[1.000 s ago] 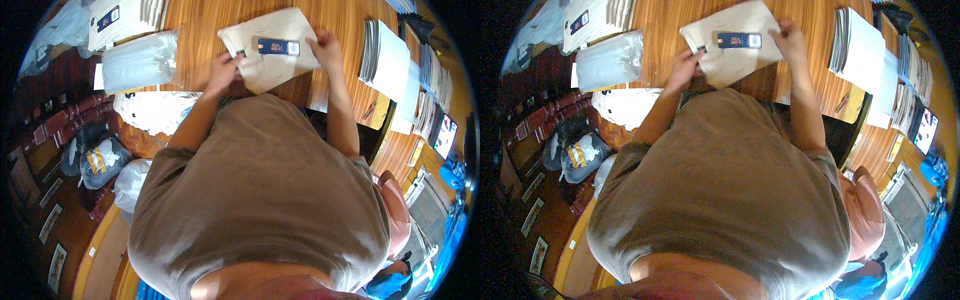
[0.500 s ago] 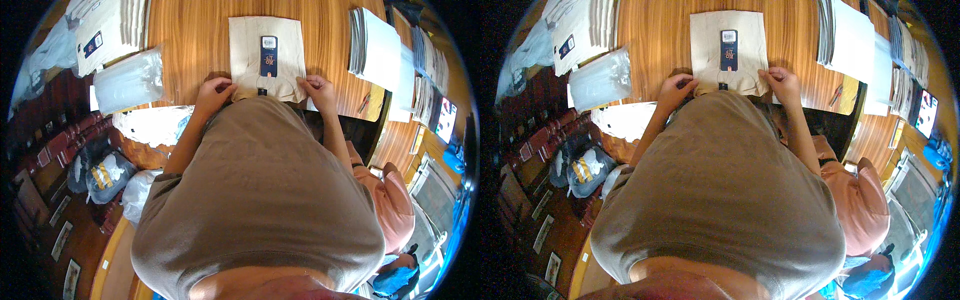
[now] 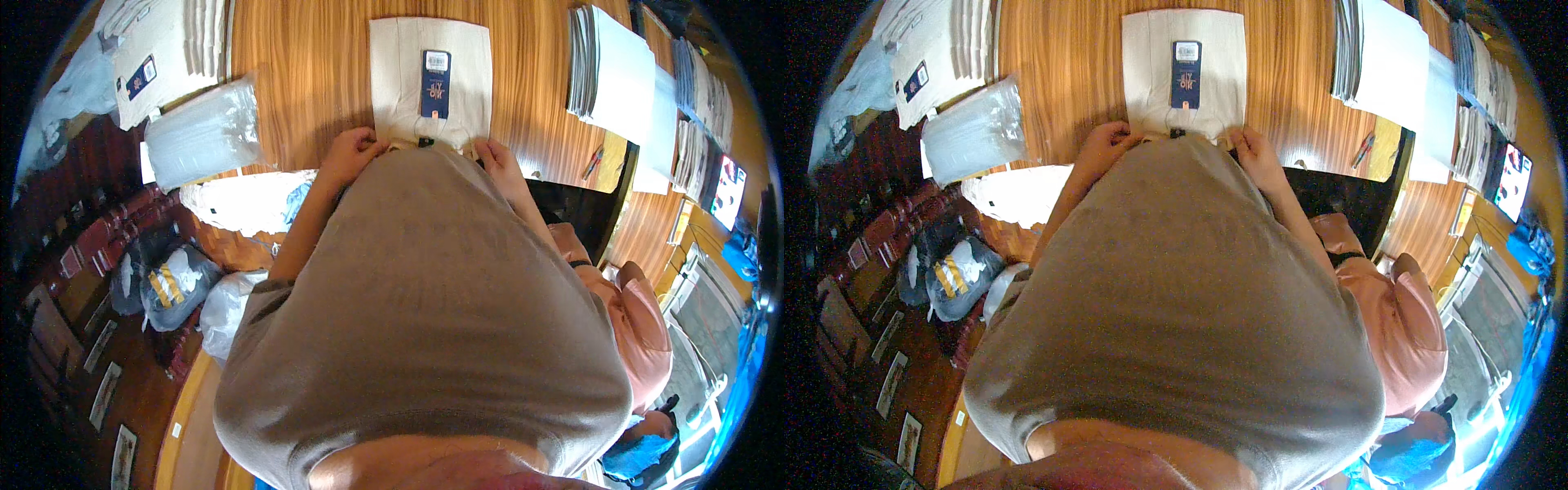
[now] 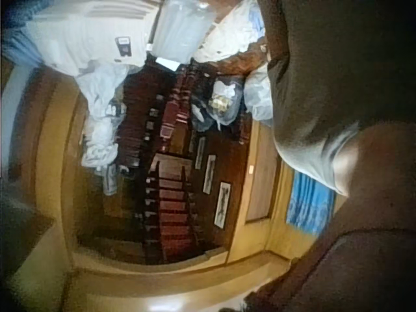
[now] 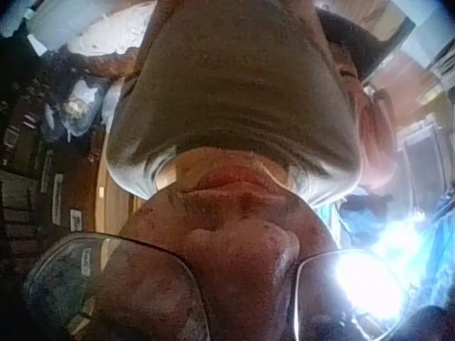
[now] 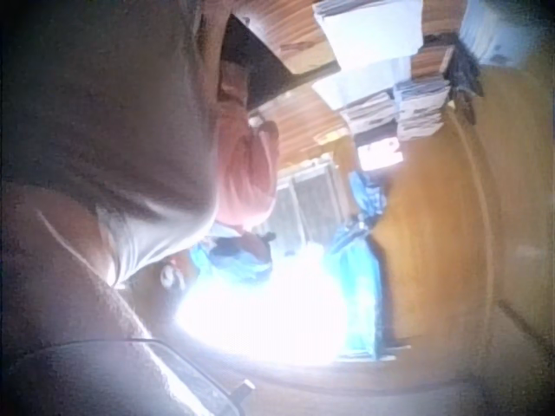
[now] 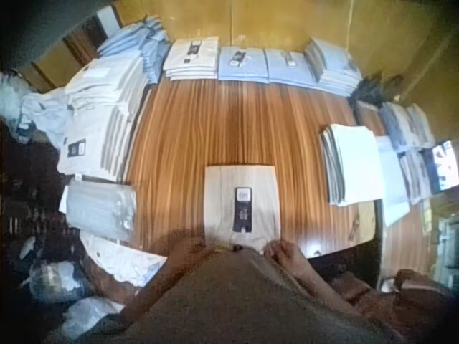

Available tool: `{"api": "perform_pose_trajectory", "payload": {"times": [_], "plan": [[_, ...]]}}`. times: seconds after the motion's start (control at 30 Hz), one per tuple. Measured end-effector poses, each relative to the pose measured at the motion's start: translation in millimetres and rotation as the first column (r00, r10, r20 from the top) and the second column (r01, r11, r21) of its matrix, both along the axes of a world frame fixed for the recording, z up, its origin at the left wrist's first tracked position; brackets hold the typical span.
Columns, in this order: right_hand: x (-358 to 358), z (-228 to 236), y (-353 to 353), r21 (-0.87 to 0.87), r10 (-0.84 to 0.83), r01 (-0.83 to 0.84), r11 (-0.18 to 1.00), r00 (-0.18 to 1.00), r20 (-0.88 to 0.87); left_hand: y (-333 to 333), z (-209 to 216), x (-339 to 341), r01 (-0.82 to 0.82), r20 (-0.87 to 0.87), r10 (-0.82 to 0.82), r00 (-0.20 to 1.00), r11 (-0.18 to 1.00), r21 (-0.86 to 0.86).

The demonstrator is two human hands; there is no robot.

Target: The person places shirts into clear plastic bags, seals the bags by hand, and stacks them into organized piles on a wooden desk.

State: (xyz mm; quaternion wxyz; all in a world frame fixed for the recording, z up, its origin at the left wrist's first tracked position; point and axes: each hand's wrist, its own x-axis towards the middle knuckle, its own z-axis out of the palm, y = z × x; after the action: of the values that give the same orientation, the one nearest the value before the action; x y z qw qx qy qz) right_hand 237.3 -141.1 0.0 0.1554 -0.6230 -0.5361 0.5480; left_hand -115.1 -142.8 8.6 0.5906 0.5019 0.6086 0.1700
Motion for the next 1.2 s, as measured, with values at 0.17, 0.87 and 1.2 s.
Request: {"api": "perform_pose_trajectory", "payload": {"times": [0.17,0.87,1.2], "plan": [[-3.1,33.1,9.8,-0.063,0.13,-0.114,0.991,0.917,0.377,2.1,7.9,-2.1,0.049,-0.146,-0.048,0.988,0.999,0.003],[-26.6,77.3,140.9,0.369,0.073,-0.178,0.912,0.957,0.28,52.9,-7.9,48.3,0.428,-0.558,0.051,0.828,0.585,0.689],[-49.8,55.8,128.9,0.168,0.181,-0.165,0.972,0.98,-0.085,68.4,-1.5,46.5,0.428,-0.485,-0.041,0.874,0.539,0.726]]}}
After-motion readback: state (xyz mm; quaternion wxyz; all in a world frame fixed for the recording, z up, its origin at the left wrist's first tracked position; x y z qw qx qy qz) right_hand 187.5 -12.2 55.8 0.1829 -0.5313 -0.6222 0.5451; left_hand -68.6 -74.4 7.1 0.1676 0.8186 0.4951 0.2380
